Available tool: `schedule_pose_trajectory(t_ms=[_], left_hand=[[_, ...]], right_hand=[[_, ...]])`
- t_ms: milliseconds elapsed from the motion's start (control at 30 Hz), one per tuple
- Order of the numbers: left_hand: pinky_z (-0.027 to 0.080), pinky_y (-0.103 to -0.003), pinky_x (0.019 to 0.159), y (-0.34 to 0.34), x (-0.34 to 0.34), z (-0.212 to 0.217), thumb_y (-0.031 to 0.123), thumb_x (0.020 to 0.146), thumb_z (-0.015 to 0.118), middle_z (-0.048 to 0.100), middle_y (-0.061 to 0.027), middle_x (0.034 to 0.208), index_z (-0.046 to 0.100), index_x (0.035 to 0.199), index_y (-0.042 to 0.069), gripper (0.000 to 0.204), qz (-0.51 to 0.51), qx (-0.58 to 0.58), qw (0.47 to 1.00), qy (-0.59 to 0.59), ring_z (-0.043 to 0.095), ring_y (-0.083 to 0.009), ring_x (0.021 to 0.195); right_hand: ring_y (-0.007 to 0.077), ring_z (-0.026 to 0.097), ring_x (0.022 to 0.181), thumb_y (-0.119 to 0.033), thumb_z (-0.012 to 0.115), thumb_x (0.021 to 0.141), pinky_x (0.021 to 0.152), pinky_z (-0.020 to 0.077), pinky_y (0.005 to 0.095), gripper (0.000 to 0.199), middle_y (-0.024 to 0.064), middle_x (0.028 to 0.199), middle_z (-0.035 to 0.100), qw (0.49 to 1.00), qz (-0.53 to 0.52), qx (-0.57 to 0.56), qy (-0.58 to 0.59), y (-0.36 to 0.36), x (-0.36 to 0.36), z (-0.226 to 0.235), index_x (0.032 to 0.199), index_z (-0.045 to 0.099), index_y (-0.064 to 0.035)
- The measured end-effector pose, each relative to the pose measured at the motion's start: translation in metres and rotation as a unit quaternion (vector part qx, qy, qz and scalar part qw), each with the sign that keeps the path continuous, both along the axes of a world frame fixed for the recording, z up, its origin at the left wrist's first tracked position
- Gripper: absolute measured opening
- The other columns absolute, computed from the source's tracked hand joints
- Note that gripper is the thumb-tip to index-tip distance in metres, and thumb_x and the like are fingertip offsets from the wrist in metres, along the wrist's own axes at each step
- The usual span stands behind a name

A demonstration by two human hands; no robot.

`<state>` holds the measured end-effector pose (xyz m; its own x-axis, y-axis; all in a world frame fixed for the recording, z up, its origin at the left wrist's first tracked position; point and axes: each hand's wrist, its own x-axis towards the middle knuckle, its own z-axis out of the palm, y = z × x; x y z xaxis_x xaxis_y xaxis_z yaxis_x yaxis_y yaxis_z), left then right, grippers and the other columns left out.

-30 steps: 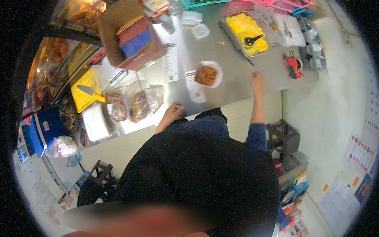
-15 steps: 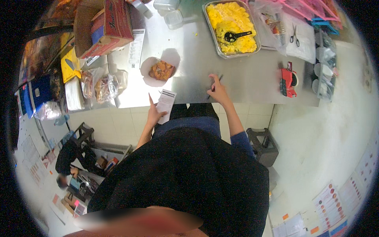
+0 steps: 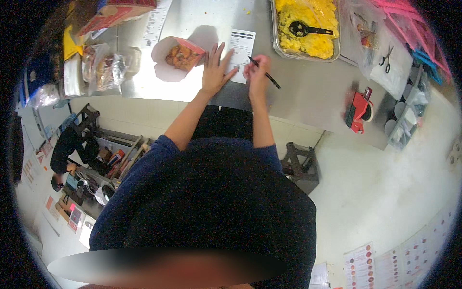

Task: The person assembles a takeout meal by retrieving fried chicken from a display case, adding sauce from a refrigerated container, scooping rice into a container, and combining the items in a takeaway box. They handle receipts, plastic bags, and a container lid during the process.

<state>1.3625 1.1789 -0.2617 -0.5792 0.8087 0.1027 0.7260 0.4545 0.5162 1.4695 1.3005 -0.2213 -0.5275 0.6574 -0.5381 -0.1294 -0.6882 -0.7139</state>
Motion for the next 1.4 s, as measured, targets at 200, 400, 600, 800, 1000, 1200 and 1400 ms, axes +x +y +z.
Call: schedule_pose_trajectory(t_ms=[200,400,600,800,1000,1200,1400], left_hand=[[0.021,-0.052,0.119,-0.001,0.0,-0.003,0.044,0.09,0.061,0.032,-0.0006,0.158,0.037,0.15,0.014,0.072,0.004,-0.05,0.999,-0.009,0.024,-0.0256,0.149],[0.018,-0.051,0.121,-0.001,-0.002,0.003,0.026,0.092,0.051,0.031,-0.001,0.159,0.035,0.152,0.014,0.064,0.007,-0.06,0.997,-0.043,0.022,-0.0254,0.149],[0.016,-0.051,0.121,0.0,-0.002,0.004,0.026,0.091,0.05,0.03,-0.0012,0.159,0.034,0.152,0.012,0.064,0.007,-0.078,0.996,-0.04,0.02,-0.025,0.15],[0.015,-0.051,0.121,0.001,-0.002,0.006,0.026,0.091,0.05,0.029,-0.0017,0.16,0.034,0.152,0.011,0.065,0.003,-0.085,0.996,-0.036,0.02,-0.025,0.15],[0.015,-0.051,0.121,-0.002,0.0,0.001,0.027,0.091,0.051,0.029,-0.0021,0.159,0.033,0.153,0.012,0.066,0.006,-0.083,0.996,-0.039,0.019,-0.0251,0.151],[0.016,-0.051,0.121,0.001,0.0,0.001,0.029,0.092,0.052,0.03,-0.003,0.159,0.031,0.154,0.011,0.067,-0.001,-0.084,0.995,-0.048,0.018,-0.0268,0.151],[0.046,-0.047,0.1,-0.061,-0.009,0.035,0.007,0.082,0.057,0.057,-0.0176,0.128,0.056,0.125,0.006,0.043,-0.196,0.059,0.954,-0.219,0.056,-0.0393,0.118]], right_hand=[[0.0151,0.063,0.079,-0.004,0.054,0.098,0.073,0.0518,0.0298,0.011,0.0083,0.094,0.056,0.926,0.046,0.362,-0.093,-0.008,-0.037,-0.044,0.089,0.057,0.0014],[0.0159,0.053,0.064,-0.009,0.057,0.097,0.059,0.042,0.0295,0.019,0.0058,0.077,0.056,0.83,-0.001,0.509,-0.229,-0.019,-0.043,-0.061,0.079,0.058,-0.0019],[0.0187,0.055,0.063,-0.008,0.057,0.097,0.059,0.0445,0.0322,0.019,0.0074,0.075,0.057,0.81,-0.043,0.517,-0.275,-0.022,-0.045,-0.063,0.079,0.058,-0.0013],[0.0196,0.06,0.068,-0.005,0.06,0.094,0.061,0.0476,0.0298,0.011,0.0108,0.081,0.062,0.821,0.02,0.527,-0.22,-0.024,-0.046,-0.057,0.085,0.062,0.0013],[0.0214,0.058,0.072,-0.005,0.06,0.096,0.065,0.0476,0.0307,0.014,0.0109,0.087,0.059,0.808,0.009,0.543,-0.227,-0.021,-0.036,-0.063,0.084,0.058,0.0017],[0.0321,0.047,0.131,0.012,0.051,0.084,0.111,0.0373,0.0402,0.05,0.0152,0.135,0.051,0.727,0.197,0.626,-0.202,-0.006,-0.013,-0.045,0.132,0.059,-0.0038],[0.0389,0.036,0.14,0.003,0.053,0.085,0.117,0.0297,0.0456,0.063,0.0216,0.15,0.038,0.699,0.226,0.64,-0.226,-0.051,-0.012,0.017,0.147,0.039,-0.0004]])
